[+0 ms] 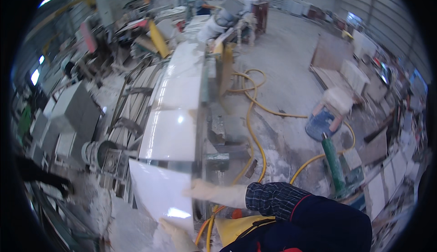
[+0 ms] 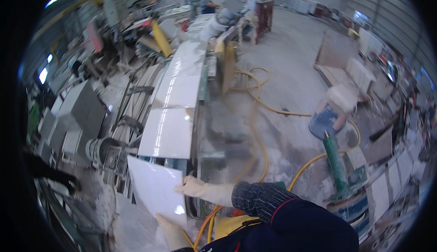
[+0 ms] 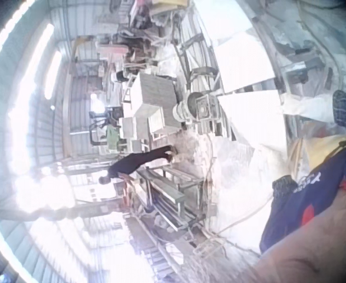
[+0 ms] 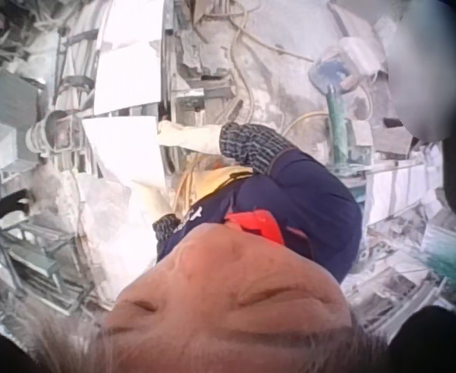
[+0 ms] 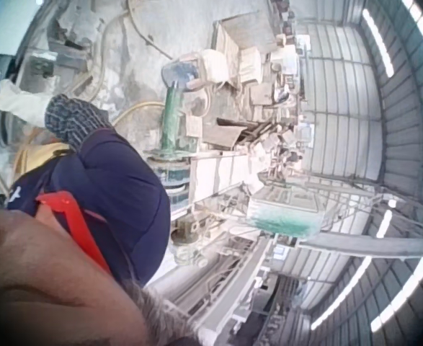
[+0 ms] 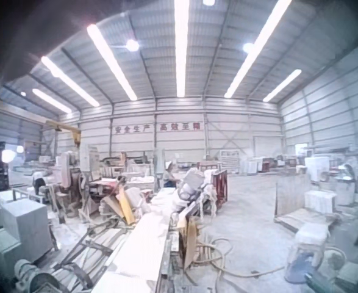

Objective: The person repeatedly picks up white rectangular tiles from a conveyor, wipes their surfaces with gloved hands, and places them onto a stack. The cycle continues throughout the clip in a factory setting.

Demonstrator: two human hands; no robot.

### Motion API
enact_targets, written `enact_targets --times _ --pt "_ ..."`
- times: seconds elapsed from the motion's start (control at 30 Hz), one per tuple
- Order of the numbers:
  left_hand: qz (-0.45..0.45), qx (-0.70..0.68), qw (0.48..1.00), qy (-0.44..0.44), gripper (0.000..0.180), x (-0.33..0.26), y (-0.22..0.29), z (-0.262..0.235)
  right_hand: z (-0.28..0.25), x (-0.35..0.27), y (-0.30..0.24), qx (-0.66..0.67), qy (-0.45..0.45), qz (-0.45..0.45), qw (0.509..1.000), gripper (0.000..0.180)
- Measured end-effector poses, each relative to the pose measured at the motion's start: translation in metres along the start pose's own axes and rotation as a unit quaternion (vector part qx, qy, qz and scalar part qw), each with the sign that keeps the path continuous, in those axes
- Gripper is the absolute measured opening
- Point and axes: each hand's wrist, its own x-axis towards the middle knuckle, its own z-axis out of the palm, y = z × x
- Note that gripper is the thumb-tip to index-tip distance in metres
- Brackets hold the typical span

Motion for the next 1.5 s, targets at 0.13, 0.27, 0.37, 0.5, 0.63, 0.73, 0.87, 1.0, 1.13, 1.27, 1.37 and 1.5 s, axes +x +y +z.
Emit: enact_targets --times 0.13,0.27,0.37,0.5,0.63,0.73,0.87,1.0,1.13,1.27,1.37,1.5 --pt "0.041 0.044 0.983 -0.174 0.066 -0.055 0.015 0.021 -0.011 -0.049 -0.019 0.037 -0.019 -0.056 0.998 0.040" --pt "0.020 0.035 0.960 -0.278 0.065 -0.078 0.019 0.071 -0.030 -0.114 -0.012 0.163 0.034 -0.178 0.970 0.039" --pt "0.043 0.092 0.939 -0.328 0.062 -0.080 0.012 0.116 -0.059 -0.154 0.006 0.247 0.017 -0.153 0.957 0.048" --pt "0.045 0.236 0.880 -0.409 0.061 -0.114 -0.009 0.185 -0.100 -0.189 0.032 0.376 0.083 -0.033 0.922 0.053" --pt "-0.191 0.343 0.848 -0.356 0.065 -0.168 -0.056 0.255 -0.113 -0.262 0.087 0.452 0.297 -0.122 0.832 0.059" --pt "-0.246 0.375 0.701 -0.554 0.061 -0.222 -0.096 0.274 -0.100 -0.330 0.145 0.468 0.395 -0.148 0.777 0.062" --pt "-0.366 0.366 0.502 -0.693 0.052 -0.315 -0.162 0.296 -0.065 -0.404 0.187 0.450 0.558 -0.198 0.668 0.050" --pt "-0.398 0.522 0.493 -0.571 0.051 -0.387 -0.200 0.274 -0.011 -0.475 0.186 0.356 0.708 -0.020 0.610 0.042" --pt "-0.512 0.470 0.358 -0.623 0.045 -0.441 -0.240 0.243 0.014 -0.512 0.196 0.417 0.757 -0.056 0.500 0.041" --pt "-0.491 0.472 0.275 -0.678 0.042 -0.492 -0.280 0.221 0.039 -0.536 0.215 0.532 0.728 -0.220 0.372 0.041" --pt "-0.399 0.504 0.222 -0.733 0.041 -0.511 -0.296 0.212 0.053 -0.544 0.239 0.573 0.698 -0.293 0.314 0.042" --pt "-0.292 0.479 0.153 -0.814 0.041 -0.518 -0.312 0.210 0.049 -0.527 0.295 0.457 0.784 -0.221 0.358 0.043"
